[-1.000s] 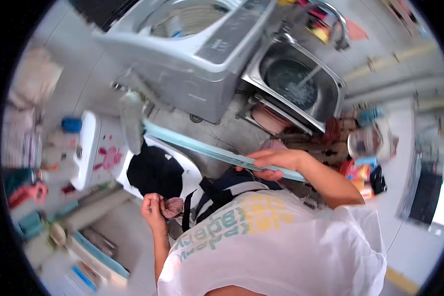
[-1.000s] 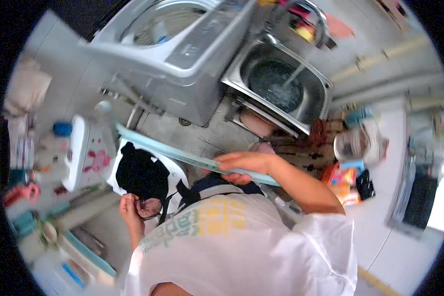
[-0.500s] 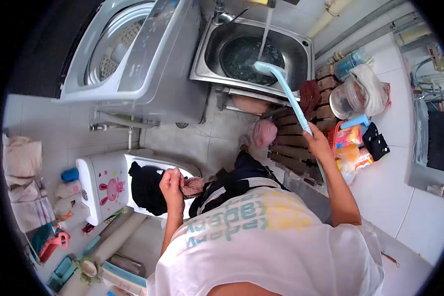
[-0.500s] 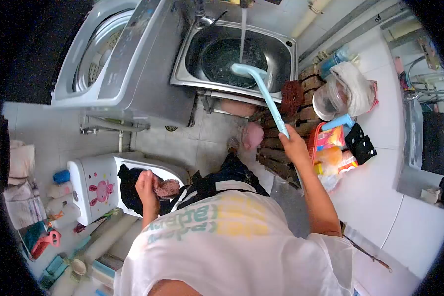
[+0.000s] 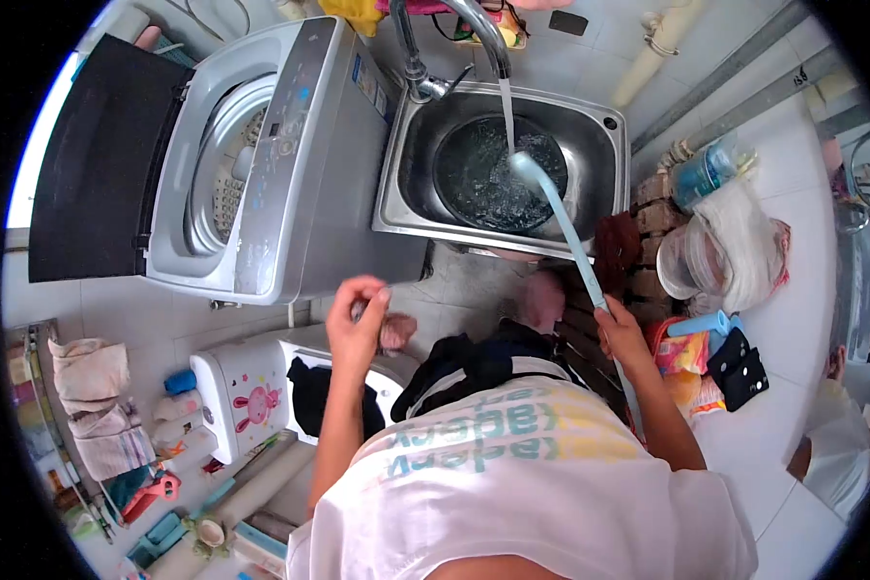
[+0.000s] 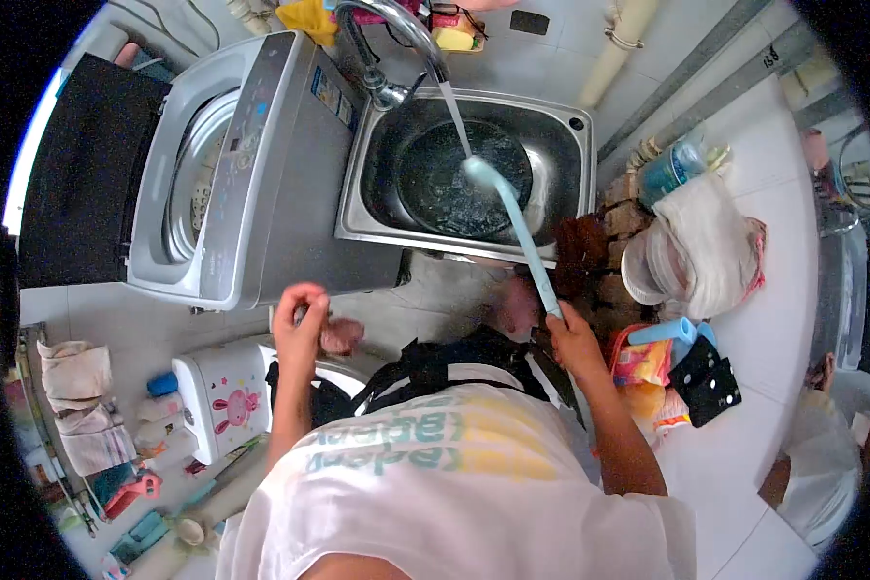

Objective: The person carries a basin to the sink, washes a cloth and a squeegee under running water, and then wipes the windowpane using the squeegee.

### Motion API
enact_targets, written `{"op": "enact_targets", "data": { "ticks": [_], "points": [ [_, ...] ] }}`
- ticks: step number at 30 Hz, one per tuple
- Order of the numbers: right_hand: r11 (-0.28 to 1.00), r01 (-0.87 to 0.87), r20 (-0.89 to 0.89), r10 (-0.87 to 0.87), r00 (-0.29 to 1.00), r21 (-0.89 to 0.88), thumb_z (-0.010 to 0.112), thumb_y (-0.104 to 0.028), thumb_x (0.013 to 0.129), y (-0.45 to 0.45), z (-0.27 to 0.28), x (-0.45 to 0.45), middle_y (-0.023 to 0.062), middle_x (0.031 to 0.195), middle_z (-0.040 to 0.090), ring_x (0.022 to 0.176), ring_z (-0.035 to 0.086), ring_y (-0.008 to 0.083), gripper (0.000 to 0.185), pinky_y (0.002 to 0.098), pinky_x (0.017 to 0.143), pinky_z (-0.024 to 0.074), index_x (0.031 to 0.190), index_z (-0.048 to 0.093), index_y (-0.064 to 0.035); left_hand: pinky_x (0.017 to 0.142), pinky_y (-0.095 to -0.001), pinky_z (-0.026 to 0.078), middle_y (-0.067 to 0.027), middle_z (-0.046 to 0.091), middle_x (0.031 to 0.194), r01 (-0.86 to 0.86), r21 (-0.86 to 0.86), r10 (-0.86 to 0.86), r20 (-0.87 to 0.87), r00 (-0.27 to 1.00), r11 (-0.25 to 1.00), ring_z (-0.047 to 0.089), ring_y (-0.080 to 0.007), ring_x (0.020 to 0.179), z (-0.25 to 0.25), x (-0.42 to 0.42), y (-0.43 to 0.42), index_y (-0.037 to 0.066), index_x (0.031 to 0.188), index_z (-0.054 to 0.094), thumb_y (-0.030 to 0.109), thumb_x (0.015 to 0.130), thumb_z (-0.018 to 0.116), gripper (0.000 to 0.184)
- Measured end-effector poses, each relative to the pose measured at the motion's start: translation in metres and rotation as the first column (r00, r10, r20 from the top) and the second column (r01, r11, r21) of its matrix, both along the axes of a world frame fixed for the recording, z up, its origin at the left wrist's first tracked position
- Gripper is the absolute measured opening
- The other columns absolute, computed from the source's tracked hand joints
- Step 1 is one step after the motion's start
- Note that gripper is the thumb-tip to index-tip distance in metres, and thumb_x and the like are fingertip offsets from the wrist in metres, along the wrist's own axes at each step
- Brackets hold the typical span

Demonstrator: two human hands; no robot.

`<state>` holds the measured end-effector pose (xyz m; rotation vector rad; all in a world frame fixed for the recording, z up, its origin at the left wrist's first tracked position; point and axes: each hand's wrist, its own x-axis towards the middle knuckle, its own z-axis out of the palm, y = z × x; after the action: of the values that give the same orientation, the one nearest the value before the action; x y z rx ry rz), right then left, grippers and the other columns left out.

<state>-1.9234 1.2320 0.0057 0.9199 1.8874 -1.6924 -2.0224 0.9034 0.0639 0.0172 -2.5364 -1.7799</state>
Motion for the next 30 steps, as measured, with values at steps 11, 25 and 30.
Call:
{"op": "enact_targets", "data": {
  "ticks": [11,25,30],
  "points": [
    [0.381,0.379,0.308,-0.235,0.922,-0.843,0.045,-0.03,0.085,-0.03,-0.006,-0.052,-0.0037,0.056,0.035,0.04,0.031,0.0035,0.031,0.0154,0.035,0.026,0.111,0.044,-0.0127,0.046,-0.0311,0.042,-0.0069,0.058,0.067,0.382,-0.649,-0.354,0.18,0.918,0.658,0.054,-0.0179,0.045,0.04,-0.195,0.05,0.008,0.083,0.058,0.022,0.076,0.056,0.016],
    [0.855,0.015,-0.054,0.016,0.998,0.518,0.047,-0.026,0.082,-0.06,-0.019,-0.024,0.0097,0.063,0.052,0.05,0.052,0.0229,0.037,0.0336,0.044,0.0403,0.117,0.043,-0.0152,0.074,-0.0411,0.045,-0.0155,0.059,0.093,0.308,-0.934,-0.582,0.151,0.799,0.181,0.056,-0.0318,0.087,-0.033,-0.355,0.129,0.016,0.11,0.049,0.031,0.076,0.055,0.038],
    [0.47,-0.351,0.264,0.241,0.934,0.81,0.05,-0.021,0.079,-0.077,-0.028,-0.051,0.0179,0.076,0.056,0.065,0.057,0.0338,0.038,0.0436,0.054,0.0461,0.117,0.042,-0.0166,0.075,-0.0419,0.045,-0.0176,0.058,0.094,0.337,-0.931,-0.615,0.184,0.767,0.143,0.055,-0.0334,0.088,-0.056,-0.372,0.143,0.009,0.106,0.051,0.035,0.078,0.051,0.038]
  ]
}}
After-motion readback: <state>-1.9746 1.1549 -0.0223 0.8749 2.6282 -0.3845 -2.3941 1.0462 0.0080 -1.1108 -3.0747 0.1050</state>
